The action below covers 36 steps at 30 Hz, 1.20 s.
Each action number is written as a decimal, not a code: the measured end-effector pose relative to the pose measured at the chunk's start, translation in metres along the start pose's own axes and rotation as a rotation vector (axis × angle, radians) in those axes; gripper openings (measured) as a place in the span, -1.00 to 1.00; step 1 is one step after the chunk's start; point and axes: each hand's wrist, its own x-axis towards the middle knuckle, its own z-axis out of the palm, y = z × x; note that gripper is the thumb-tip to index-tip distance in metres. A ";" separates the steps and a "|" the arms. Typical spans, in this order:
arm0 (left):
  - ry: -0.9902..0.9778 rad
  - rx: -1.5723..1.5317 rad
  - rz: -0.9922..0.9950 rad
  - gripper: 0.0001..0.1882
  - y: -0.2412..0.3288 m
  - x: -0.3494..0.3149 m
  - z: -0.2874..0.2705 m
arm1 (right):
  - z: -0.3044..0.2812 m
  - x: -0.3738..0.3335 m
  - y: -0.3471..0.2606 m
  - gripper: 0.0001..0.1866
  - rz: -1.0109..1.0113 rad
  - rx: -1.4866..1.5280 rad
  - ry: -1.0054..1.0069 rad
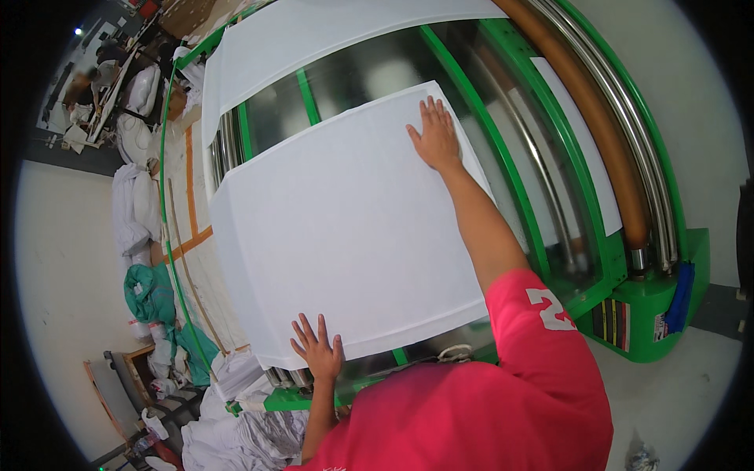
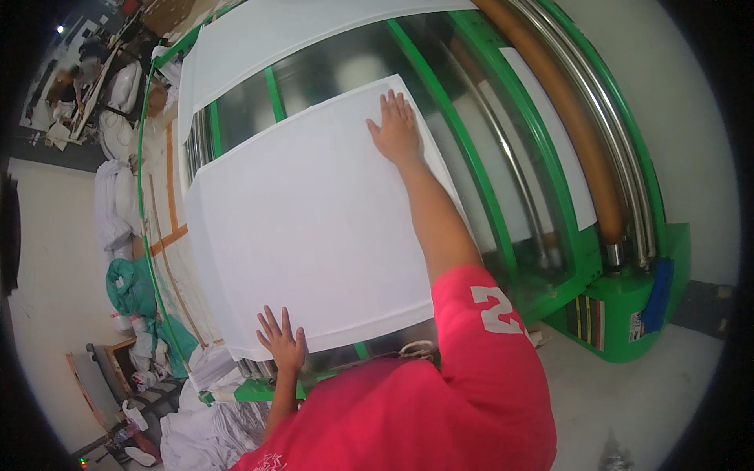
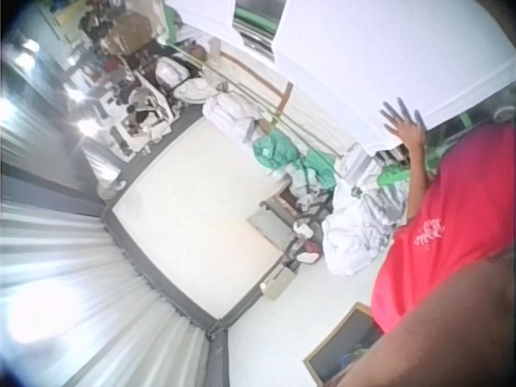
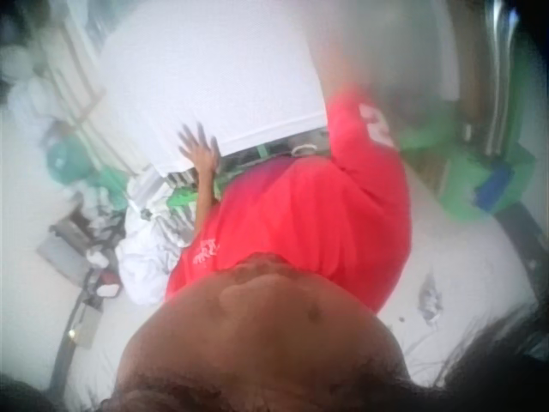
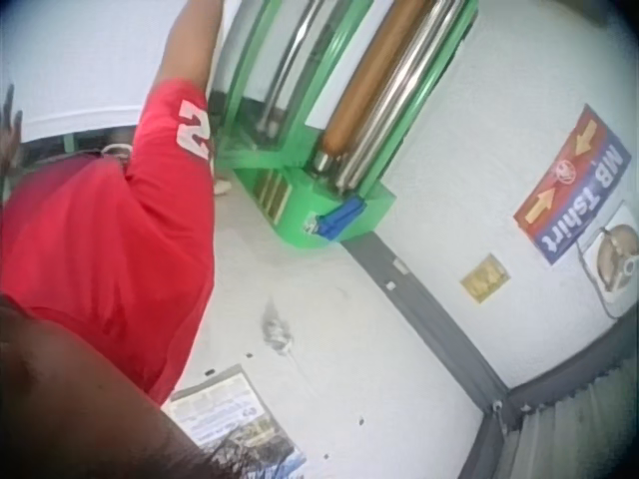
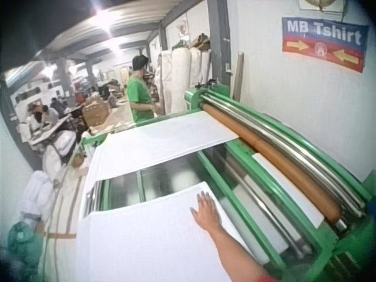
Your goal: The person places a white t-shirt onto a blue screen on a heat press machine, smooths it out, and then covers it with a white protective sheet. The person then presses down on the sheet to secure it in place.
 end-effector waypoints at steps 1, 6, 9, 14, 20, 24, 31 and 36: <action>0.001 0.007 0.005 -0.22 -0.001 0.001 0.000 | 0.006 0.004 0.012 -0.13 0.059 -0.024 -0.050; 0.044 -0.001 0.045 -0.22 0.005 0.006 0.003 | 0.009 0.003 0.039 -0.14 0.091 -0.097 -0.092; 0.042 0.000 0.040 -0.22 0.008 0.004 0.002 | -0.014 -0.027 0.021 -0.16 0.040 -0.075 -0.082; 0.061 0.020 0.038 -0.22 0.007 0.000 0.005 | -0.077 -0.191 -0.032 -0.19 0.005 0.060 -0.177; 0.077 0.043 0.043 -0.21 0.003 -0.002 0.011 | -0.140 -0.295 -0.042 -0.17 0.142 0.013 -0.273; 0.075 0.032 0.041 -0.20 0.002 -0.004 0.013 | -0.149 -0.296 -0.035 -0.18 0.109 -0.024 -0.281; 0.034 0.004 0.029 -0.20 0.006 -0.003 0.012 | -0.144 -0.297 -0.021 -0.18 0.125 -0.068 -0.268; 0.023 0.001 0.038 -0.20 0.020 -0.004 0.016 | -0.150 -0.295 -0.004 -0.17 0.118 -0.103 -0.269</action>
